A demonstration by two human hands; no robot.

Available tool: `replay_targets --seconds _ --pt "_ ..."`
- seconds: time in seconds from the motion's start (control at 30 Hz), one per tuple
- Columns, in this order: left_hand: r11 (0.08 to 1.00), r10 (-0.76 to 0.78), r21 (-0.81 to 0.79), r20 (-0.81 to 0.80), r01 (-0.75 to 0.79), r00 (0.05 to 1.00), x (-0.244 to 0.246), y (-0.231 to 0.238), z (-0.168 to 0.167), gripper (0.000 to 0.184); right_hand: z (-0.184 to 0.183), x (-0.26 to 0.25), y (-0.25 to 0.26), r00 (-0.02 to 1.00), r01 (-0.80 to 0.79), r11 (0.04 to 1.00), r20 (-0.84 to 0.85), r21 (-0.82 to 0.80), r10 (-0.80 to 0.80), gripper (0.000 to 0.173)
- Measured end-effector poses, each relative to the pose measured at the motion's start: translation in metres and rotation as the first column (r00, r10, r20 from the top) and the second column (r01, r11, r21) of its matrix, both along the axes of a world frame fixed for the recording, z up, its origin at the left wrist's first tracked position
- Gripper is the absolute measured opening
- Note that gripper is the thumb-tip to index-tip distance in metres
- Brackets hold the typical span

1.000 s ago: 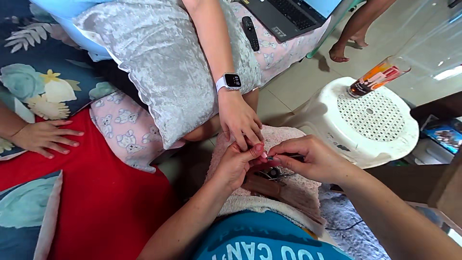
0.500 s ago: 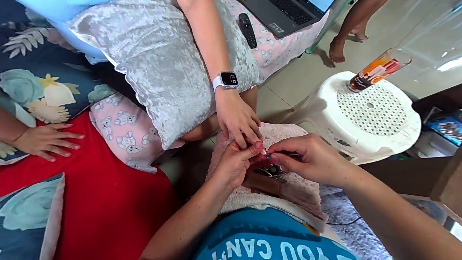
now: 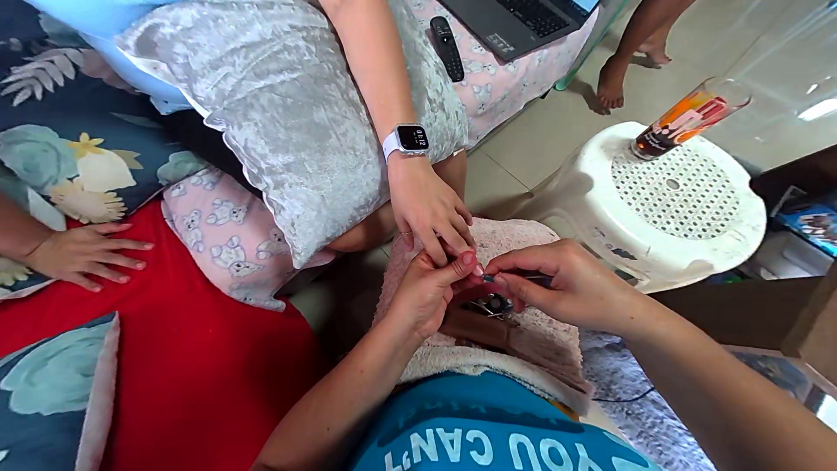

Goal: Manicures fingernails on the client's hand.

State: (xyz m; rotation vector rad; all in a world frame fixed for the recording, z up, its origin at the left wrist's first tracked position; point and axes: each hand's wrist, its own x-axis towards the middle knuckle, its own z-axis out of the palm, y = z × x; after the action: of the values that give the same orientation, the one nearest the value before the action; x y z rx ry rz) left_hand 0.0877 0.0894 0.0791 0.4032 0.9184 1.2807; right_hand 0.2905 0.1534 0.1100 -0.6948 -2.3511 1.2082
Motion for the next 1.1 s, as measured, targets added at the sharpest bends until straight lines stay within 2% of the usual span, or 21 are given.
replay_targets --seconds 0.33,0.43,0.53,0.57,0.63,0.7,0.77,0.87,0.97,1.1 --pt "1.000 0.008 0.005 0.009 -0.008 1.000 0.000 0.001 -0.001 0.010 -0.004 -0.004 -0.007 0.997 0.075 0.988 0.017 0.134 -0.078 0.024" --pt "1.000 -0.015 0.001 -0.004 0.015 1.000 -0.002 0.000 0.000 0.009 -0.002 0.000 -0.001 0.998 0.049 0.995 0.032 0.084 -0.052 0.024" --pt "0.998 -0.057 0.000 -0.015 0.057 0.998 -0.007 -0.001 0.000 0.009 0.013 0.004 0.015 1.000 -0.014 0.999 0.025 -0.029 0.015 0.020" --pt "0.998 -0.067 -0.004 -0.017 0.067 0.998 -0.007 0.000 0.000 0.010 0.020 0.003 0.019 1.000 -0.019 0.998 -0.024 -0.054 0.017 0.018" --pt "0.996 -0.087 0.002 -0.016 0.087 0.996 -0.009 0.000 -0.001 0.011 0.031 -0.006 0.020 0.970 -0.046 0.995 -0.242 -0.083 0.025 0.015" --pt "0.996 -0.091 0.011 0.001 0.091 0.996 -0.010 -0.001 -0.002 0.013 0.030 -0.023 0.014 0.860 -0.120 0.989 -0.507 -0.092 0.057 0.015" --pt "0.997 -0.071 0.005 0.008 0.071 0.997 -0.010 -0.003 0.001 0.014 0.020 -0.041 0.007 0.784 -0.186 0.980 -0.612 -0.071 0.105 0.015" --pt "0.997 -0.071 0.021 -0.038 0.072 0.997 -0.013 -0.006 0.006 0.017 -0.004 -0.047 0.006 0.813 -0.339 0.941 -0.507 -0.012 0.287 0.020" --pt "0.990 -0.132 0.042 -0.068 0.135 0.989 -0.018 -0.005 0.002 0.012 -0.018 -0.030 0.019 0.822 -0.509 0.859 -0.324 -0.050 0.468 0.023" --pt "0.991 -0.133 0.028 -0.037 0.134 0.990 -0.019 -0.005 0.002 0.012 -0.014 -0.008 0.045 0.888 -0.451 0.887 -0.158 -0.106 0.432 0.019"
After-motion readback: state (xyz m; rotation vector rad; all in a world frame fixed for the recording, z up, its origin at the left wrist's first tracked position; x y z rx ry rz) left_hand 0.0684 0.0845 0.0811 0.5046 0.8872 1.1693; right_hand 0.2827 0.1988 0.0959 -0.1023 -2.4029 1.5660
